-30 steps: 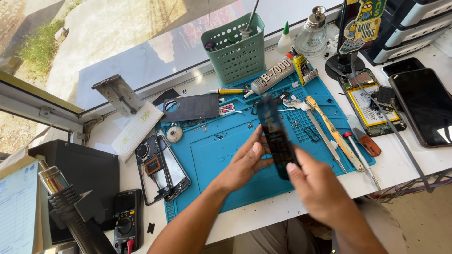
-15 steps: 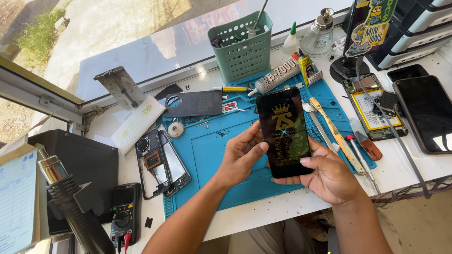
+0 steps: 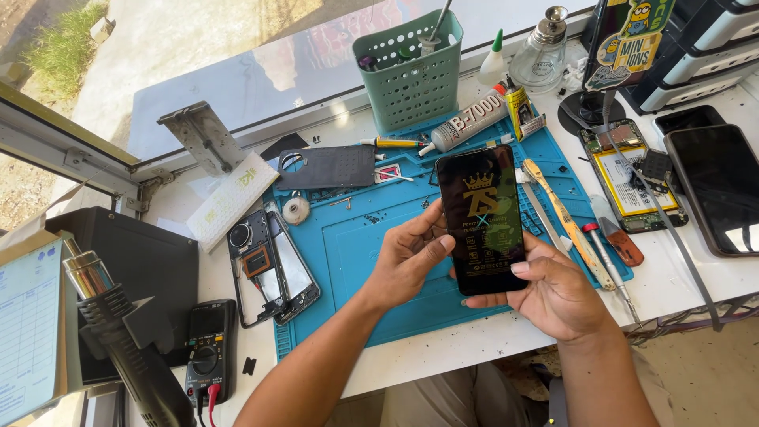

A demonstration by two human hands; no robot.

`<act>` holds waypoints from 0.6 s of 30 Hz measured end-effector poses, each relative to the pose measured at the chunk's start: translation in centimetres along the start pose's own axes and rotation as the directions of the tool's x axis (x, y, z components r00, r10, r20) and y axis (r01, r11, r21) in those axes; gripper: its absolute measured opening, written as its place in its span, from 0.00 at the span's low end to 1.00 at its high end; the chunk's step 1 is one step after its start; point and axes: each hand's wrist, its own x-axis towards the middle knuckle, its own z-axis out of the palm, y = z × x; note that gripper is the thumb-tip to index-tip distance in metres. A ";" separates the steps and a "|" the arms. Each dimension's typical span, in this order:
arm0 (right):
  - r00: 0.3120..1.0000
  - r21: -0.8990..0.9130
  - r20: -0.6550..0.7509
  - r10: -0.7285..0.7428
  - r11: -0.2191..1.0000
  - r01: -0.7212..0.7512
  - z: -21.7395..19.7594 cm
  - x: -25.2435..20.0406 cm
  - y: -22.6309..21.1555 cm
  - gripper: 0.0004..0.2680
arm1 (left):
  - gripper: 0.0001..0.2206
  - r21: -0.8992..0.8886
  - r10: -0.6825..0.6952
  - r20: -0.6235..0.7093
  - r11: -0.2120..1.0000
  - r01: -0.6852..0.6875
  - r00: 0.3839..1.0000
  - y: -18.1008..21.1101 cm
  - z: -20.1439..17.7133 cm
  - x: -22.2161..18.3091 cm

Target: Repairing a mobile phone by cleaning the frame with a brush and assembling components.

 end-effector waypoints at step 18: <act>0.982 -0.090 -0.183 -0.044 0.996 0.028 -0.5 0.4 0.5 0.20 | 0.27 0.010 0.023 -0.021 1.000 -0.023 1.000 -0.5 0.6 0.2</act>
